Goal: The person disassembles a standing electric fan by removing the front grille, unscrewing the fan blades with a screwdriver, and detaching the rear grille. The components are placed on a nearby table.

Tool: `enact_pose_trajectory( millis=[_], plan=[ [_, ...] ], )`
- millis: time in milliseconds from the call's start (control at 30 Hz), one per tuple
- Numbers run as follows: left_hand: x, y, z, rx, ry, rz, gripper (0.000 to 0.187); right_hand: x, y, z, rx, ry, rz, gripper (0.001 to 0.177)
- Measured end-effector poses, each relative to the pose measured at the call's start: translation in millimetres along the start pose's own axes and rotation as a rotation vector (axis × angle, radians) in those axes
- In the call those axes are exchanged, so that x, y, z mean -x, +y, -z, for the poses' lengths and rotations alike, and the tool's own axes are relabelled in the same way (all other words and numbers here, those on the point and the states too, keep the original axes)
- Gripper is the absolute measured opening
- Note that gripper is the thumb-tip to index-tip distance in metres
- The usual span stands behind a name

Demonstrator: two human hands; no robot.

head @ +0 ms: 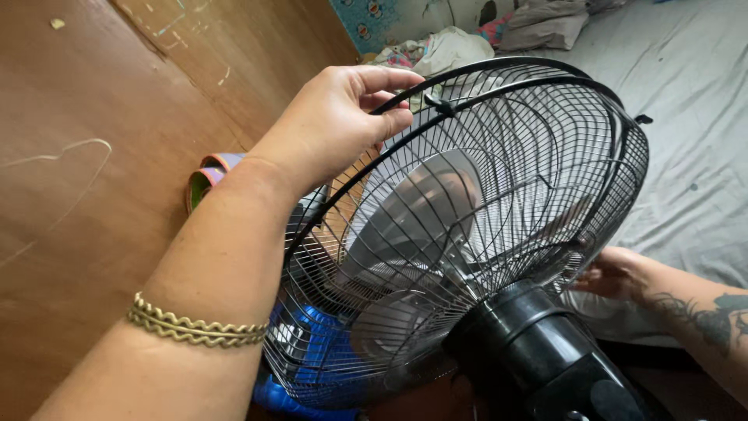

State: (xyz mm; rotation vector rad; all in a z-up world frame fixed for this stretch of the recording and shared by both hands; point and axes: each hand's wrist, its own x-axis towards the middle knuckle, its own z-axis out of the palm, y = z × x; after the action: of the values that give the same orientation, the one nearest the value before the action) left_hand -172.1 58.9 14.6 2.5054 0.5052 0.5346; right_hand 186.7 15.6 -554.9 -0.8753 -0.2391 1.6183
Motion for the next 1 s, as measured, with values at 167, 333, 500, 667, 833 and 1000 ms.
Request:
enact_pose_trajectory(
  millis=[167, 333, 500, 667, 833, 1000],
  plan=[
    [-7, 23, -1, -0.31, -0.041, 0.066, 0.045, -16, -11, 3, 0.049, -0.108, -0.051, 0.023],
    [-17, 34, -11, -0.423, -0.092, 0.071, 0.034, -1, -7, -31, 0.172, 0.196, 0.156, 0.021],
    [-15, 35, -16, -0.297, 0.024, 0.027, 0.032, 20, -3, -46, 0.212, 0.253, 0.341, 0.023],
    [-14, 33, -15, -0.266, 0.048, 0.018, 0.028, 16, 13, -41, 0.144, 0.188, 0.475, 0.022],
    [-19, 23, -15, -0.102, -0.009, 0.003, 0.025, 6, 18, -35, 0.145, 0.229, 0.517, 0.019],
    [-22, 18, -13, -0.046, -0.039, -0.015, 0.022, 21, 17, -53, 0.098, 0.255, 0.455, 0.023]
  ],
)
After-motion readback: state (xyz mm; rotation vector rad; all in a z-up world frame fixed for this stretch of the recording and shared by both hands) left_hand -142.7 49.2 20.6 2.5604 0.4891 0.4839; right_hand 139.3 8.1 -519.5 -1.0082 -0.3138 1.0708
